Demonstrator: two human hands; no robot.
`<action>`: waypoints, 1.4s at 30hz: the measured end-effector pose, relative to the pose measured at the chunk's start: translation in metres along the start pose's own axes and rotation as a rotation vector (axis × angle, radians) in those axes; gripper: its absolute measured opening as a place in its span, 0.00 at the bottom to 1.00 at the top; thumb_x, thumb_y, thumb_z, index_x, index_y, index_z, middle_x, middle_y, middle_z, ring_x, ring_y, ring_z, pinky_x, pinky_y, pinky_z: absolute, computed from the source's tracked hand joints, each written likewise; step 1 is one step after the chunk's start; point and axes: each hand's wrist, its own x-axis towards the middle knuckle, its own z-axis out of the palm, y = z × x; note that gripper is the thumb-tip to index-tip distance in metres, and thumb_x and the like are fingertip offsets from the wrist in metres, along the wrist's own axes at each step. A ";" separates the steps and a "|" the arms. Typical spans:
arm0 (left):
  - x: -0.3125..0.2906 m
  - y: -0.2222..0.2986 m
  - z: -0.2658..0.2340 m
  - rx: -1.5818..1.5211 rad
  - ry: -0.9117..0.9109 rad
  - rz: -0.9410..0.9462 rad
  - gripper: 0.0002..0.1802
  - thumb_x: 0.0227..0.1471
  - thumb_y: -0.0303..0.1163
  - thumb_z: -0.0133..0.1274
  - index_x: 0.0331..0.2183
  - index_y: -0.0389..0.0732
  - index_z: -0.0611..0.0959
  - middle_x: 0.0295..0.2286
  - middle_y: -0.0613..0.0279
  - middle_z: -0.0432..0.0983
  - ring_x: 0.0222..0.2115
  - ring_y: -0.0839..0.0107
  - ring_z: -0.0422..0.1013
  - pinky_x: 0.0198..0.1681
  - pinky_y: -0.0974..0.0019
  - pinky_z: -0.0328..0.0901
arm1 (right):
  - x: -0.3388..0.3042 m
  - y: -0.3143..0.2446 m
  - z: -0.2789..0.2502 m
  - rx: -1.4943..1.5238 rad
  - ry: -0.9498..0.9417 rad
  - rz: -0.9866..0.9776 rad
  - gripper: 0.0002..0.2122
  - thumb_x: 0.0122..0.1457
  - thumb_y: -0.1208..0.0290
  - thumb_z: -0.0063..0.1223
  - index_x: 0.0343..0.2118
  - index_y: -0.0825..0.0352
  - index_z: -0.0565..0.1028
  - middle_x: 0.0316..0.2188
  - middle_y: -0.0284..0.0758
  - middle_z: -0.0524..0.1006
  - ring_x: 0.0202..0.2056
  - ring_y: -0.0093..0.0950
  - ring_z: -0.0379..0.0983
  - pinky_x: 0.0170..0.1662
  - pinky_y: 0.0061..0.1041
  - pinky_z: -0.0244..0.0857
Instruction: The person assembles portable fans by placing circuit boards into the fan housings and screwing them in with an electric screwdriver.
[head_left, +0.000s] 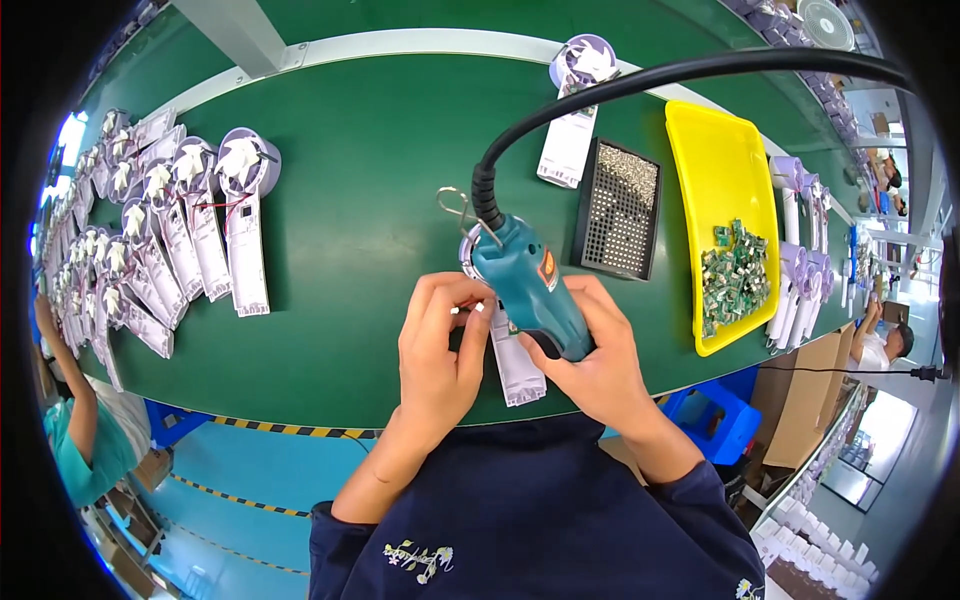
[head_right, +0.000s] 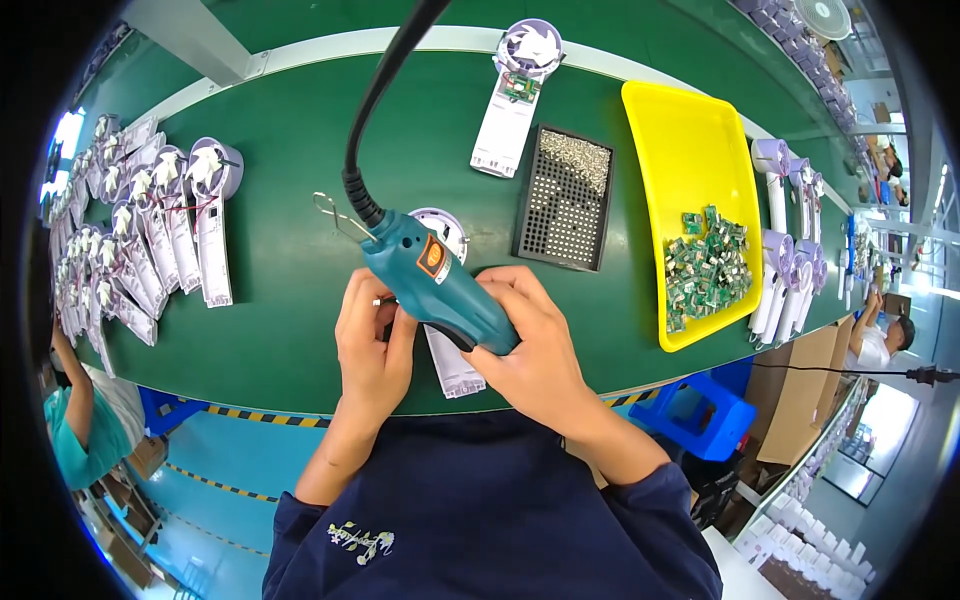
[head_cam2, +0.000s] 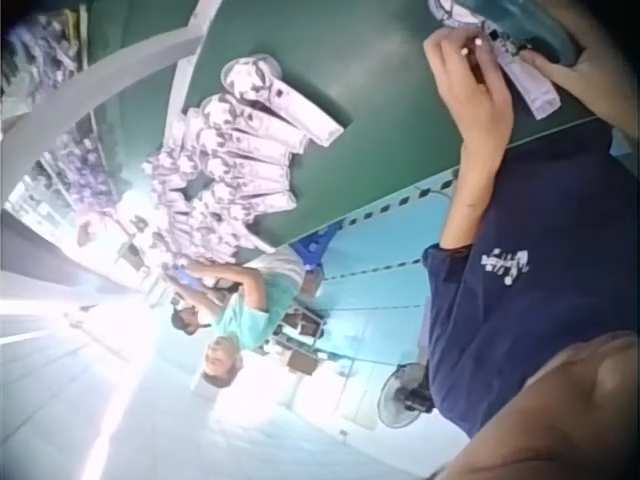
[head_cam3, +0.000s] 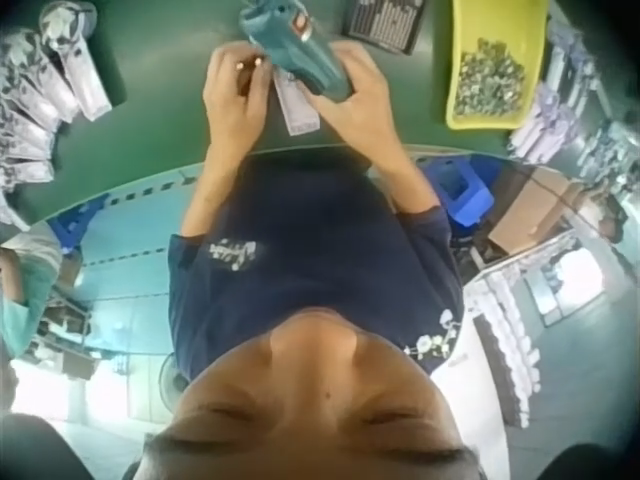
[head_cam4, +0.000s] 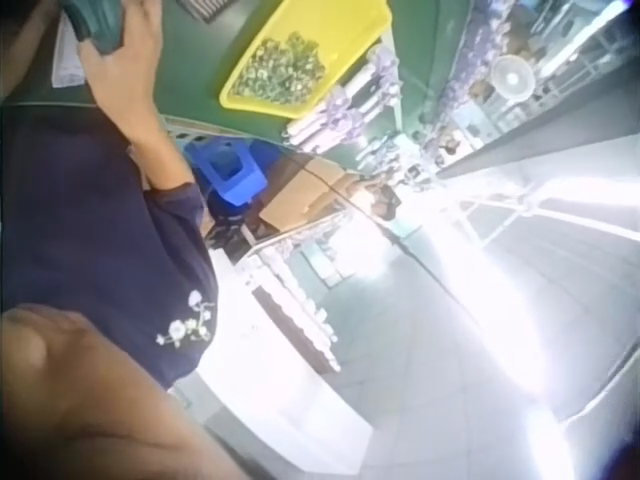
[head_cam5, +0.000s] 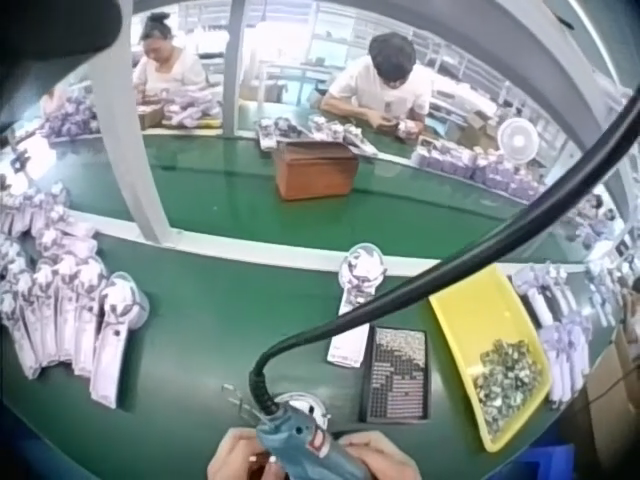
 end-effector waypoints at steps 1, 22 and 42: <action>0.000 0.001 0.000 -0.008 0.008 -0.002 0.07 0.54 0.16 0.53 0.37 0.33 0.77 0.37 0.55 0.71 0.33 0.66 0.74 0.33 0.68 0.73 | 0.001 -0.001 0.000 -0.009 -0.006 -0.001 0.16 0.47 0.79 0.65 0.40 0.72 0.76 0.40 0.37 0.73 0.39 0.27 0.72 0.43 0.23 0.66; 0.011 0.005 0.002 -0.125 0.000 -0.173 0.06 0.52 0.19 0.57 0.34 0.33 0.77 0.36 0.57 0.73 0.33 0.70 0.75 0.32 0.70 0.73 | 0.015 0.004 0.004 0.358 0.102 0.372 0.16 0.57 0.75 0.63 0.46 0.72 0.73 0.31 0.36 0.81 0.18 0.13 0.67 0.20 0.14 0.59; 0.014 0.013 0.001 -0.046 -0.020 -0.236 0.08 0.48 0.16 0.58 0.33 0.34 0.77 0.36 0.57 0.75 0.33 0.70 0.76 0.35 0.71 0.73 | 0.018 -0.004 0.005 0.239 0.014 0.458 0.18 0.52 0.81 0.65 0.46 0.73 0.73 0.31 0.34 0.81 0.32 0.18 0.77 0.33 0.17 0.70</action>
